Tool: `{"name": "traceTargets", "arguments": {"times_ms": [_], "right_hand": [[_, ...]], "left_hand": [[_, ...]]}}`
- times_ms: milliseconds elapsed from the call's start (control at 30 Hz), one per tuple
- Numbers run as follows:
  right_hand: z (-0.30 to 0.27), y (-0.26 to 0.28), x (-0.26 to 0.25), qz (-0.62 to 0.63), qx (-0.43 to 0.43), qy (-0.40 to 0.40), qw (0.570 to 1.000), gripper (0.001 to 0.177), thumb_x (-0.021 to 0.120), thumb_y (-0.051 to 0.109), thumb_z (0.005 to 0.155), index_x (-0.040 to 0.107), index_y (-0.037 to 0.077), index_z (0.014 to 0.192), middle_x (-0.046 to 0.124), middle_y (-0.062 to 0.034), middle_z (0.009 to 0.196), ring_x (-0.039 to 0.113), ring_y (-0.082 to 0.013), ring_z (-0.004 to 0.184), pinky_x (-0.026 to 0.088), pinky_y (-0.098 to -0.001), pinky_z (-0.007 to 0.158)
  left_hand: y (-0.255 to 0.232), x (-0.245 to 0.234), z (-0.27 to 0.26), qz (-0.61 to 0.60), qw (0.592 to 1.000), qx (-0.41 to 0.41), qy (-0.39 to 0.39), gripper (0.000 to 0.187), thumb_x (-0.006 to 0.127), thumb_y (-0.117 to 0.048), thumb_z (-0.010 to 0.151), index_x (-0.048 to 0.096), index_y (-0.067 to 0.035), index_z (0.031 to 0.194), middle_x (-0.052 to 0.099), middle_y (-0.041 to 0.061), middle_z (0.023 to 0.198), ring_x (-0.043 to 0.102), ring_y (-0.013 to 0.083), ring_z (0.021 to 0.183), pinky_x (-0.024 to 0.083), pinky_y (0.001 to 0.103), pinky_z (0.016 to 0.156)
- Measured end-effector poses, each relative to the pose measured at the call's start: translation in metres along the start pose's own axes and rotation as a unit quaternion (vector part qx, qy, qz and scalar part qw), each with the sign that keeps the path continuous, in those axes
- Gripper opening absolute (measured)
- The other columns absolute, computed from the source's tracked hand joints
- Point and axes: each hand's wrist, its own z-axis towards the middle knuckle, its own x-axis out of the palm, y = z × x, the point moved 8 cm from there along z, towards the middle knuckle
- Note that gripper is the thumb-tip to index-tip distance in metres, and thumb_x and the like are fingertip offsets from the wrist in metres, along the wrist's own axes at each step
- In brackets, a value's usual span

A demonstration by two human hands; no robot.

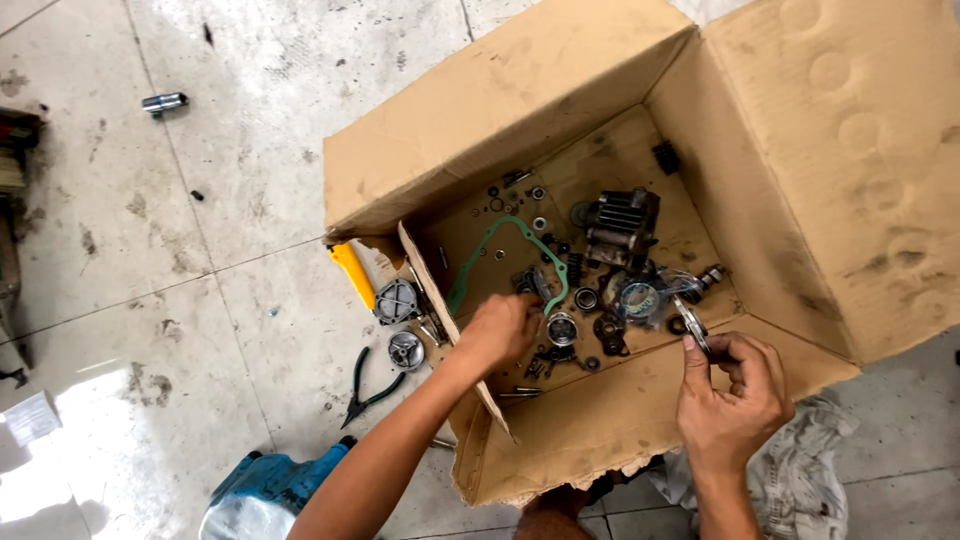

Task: The person sits on the floor of a motorcycle repair shop and sorts engine parts and gaskets in a cardboard box. They fit a round gasket onto a metal cover, pick up small parts, and attach the cover with the gasket onto the motorcycle's engine.

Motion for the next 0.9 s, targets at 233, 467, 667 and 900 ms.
{"name": "traceTargets", "arguments": {"times_ms": [233,467,667,900], "right_hand": [[-0.008,-0.024,0.002,-0.008,-0.024,-0.047,0.999,0.016,0.083,-0.003,0.095,0.068,-0.004,0.099,0.068,-0.0150,0.097,0.055,-0.0191,0.071,0.045,-0.0299,0.060],[0.002,0.005,-0.009,-0.001,0.000,-0.045,0.999,0.017,0.083,-0.006,0.091,0.066,-0.007,0.097,0.067,-0.0137,0.095,0.056,-0.0209,0.072,0.047,-0.0320,0.066],[0.002,0.000,-0.009,0.003,-0.001,-0.056,0.998,0.018,0.083,-0.004,0.090,0.067,-0.004,0.096,0.067,-0.0113,0.092,0.056,-0.0187,0.070,0.045,-0.0298,0.063],[0.005,0.004,-0.012,0.021,0.012,-0.055,0.998,0.018,0.082,-0.006,0.089,0.065,-0.004,0.095,0.066,-0.0114,0.093,0.054,-0.0186,0.070,0.044,-0.0303,0.064]], "left_hand": [[-0.027,-0.018,0.025,-0.044,0.996,0.014,-0.071,0.054,0.062,-0.047,0.097,0.068,0.007,0.093,0.067,0.021,0.064,0.068,0.0346,0.056,0.058,0.046,0.060],[-0.063,0.003,0.100,0.060,0.994,-0.087,0.034,0.080,0.048,-0.087,0.080,0.053,-0.011,0.056,0.056,0.004,0.054,0.059,0.0212,0.048,0.055,0.039,0.057],[-0.043,-0.023,0.126,0.150,0.973,-0.172,0.045,0.071,0.066,-0.084,0.083,0.055,-0.015,0.069,0.041,-0.005,0.061,0.041,0.0081,0.046,0.036,0.022,0.042],[-0.097,-0.083,0.148,0.211,0.970,-0.033,-0.117,0.058,0.078,-0.067,0.080,0.064,-0.013,0.062,0.057,-0.003,0.053,0.051,0.0134,0.044,0.048,0.032,0.048]]}}
